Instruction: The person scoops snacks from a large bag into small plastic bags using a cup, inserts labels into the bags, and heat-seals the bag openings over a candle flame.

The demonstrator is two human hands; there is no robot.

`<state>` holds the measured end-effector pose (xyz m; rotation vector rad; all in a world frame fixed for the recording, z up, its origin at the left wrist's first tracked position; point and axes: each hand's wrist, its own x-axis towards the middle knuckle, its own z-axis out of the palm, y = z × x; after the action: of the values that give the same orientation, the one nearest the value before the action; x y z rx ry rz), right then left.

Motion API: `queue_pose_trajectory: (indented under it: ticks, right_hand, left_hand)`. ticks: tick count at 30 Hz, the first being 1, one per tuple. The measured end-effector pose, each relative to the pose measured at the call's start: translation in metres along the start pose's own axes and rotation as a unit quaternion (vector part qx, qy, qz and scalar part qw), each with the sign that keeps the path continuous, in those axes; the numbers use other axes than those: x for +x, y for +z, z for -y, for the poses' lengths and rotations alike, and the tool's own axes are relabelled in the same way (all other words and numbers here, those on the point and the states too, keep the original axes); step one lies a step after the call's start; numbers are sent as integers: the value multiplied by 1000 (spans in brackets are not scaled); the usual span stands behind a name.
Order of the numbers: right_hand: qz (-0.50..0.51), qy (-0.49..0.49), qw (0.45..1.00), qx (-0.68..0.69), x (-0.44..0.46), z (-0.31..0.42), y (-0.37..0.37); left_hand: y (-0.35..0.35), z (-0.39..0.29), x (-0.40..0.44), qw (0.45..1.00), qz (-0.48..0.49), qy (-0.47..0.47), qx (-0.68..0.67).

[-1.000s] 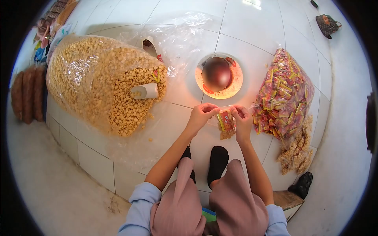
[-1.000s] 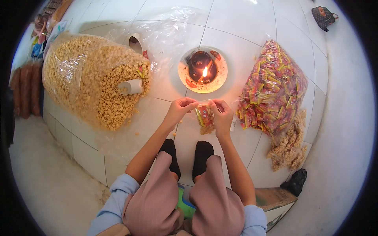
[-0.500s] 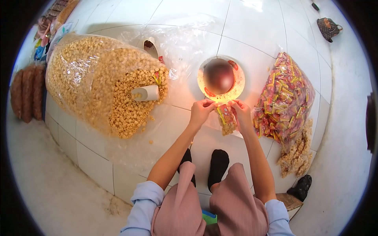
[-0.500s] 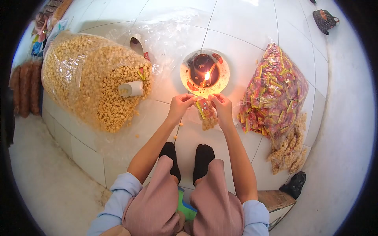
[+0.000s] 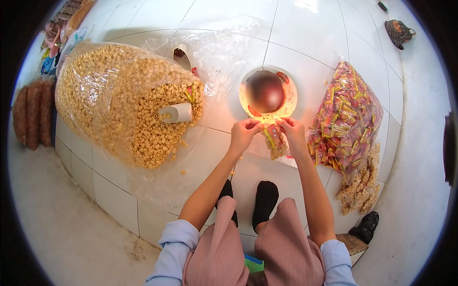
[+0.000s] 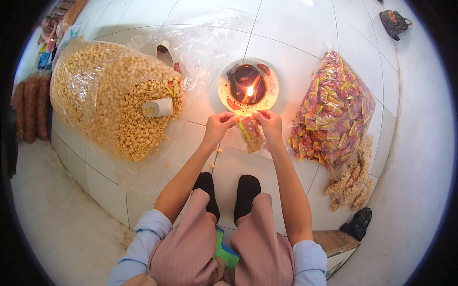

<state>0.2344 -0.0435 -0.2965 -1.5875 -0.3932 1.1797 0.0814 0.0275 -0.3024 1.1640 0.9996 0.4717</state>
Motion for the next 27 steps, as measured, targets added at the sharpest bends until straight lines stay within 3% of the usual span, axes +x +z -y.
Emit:
queue_pose_trajectory:
  ticks: [4, 6, 9, 13, 15, 27]
  right_hand:
    - [-15, -9, 997, 69, -9, 18, 11]
    - [65, 22, 998, 5, -10, 21, 10]
    - [108, 50, 991, -56, -8, 15, 4]
    - [100, 52, 993, -47, -8, 13, -1]
    - [72, 71, 992, 76, -12, 15, -1]
    - [70, 61, 993, 79, -7, 11, -4]
  left_hand:
    - [1, -5, -1, 1000, -1, 1, 6]
    - [0, -8, -1, 999, 12, 6, 36]
    - [-1, -6, 0, 999, 25, 18, 33]
    - [-2, -7, -2, 999, 32, 3, 34]
    - [-3, -7, -2, 999, 32, 1, 13]
    - [-7, -2, 2, 1000, 22, -2, 9]
